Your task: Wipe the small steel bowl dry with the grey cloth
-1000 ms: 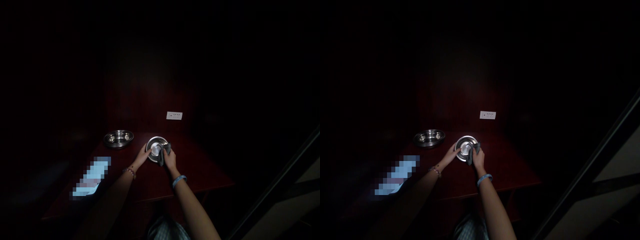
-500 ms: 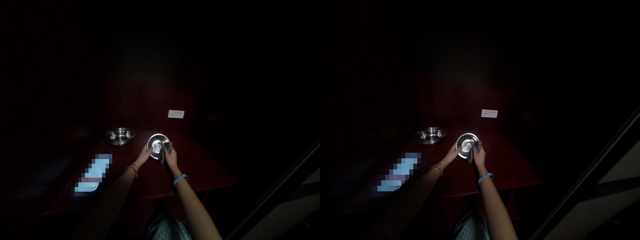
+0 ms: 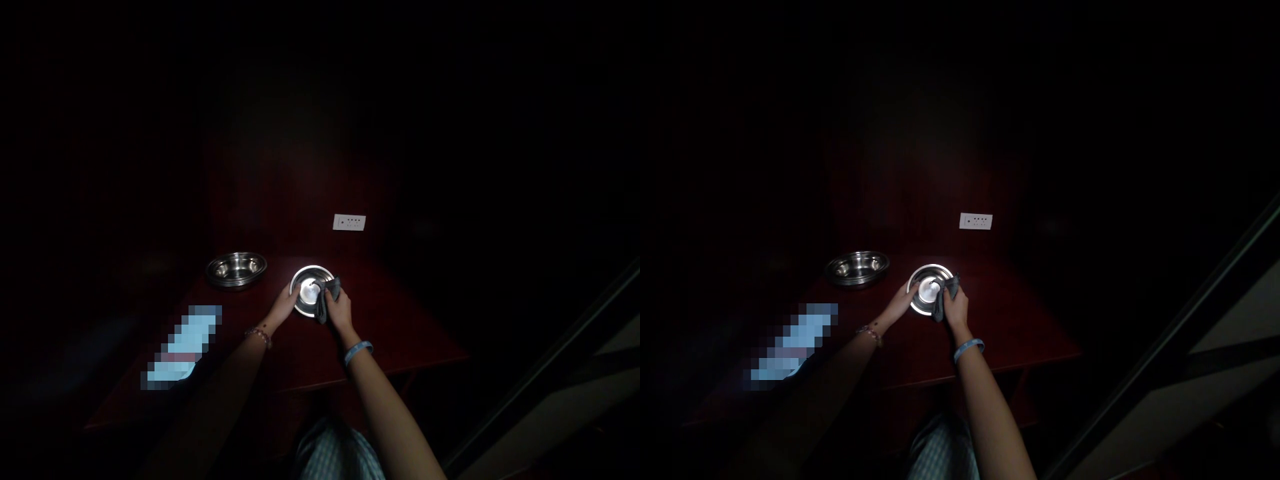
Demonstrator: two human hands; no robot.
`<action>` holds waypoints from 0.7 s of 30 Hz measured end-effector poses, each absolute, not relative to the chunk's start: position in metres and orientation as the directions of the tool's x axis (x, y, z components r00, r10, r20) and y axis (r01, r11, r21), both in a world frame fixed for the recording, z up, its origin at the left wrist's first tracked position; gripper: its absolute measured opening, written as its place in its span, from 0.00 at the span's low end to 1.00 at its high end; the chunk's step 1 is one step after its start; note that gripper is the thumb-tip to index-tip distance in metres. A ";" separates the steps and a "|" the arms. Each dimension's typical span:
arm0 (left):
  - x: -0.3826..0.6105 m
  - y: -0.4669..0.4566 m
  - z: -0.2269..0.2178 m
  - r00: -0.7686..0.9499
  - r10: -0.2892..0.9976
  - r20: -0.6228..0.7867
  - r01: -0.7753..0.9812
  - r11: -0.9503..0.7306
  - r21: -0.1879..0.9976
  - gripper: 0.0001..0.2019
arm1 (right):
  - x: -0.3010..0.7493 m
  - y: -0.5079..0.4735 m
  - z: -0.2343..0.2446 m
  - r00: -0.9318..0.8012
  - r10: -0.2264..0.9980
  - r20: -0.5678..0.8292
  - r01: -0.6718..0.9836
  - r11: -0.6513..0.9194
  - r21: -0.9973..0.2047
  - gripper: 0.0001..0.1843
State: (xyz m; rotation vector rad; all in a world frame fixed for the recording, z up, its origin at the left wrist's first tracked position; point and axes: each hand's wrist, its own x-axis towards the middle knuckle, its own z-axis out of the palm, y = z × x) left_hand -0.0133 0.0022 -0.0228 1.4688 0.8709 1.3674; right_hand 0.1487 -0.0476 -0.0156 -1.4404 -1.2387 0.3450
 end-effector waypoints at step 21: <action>-0.011 0.004 -0.031 0.168 0.919 0.357 -0.076 -0.349 0.934 0.18 | 0.148 -0.048 -0.016 0.436 0.805 0.402 0.433 0.204 -0.878 0.14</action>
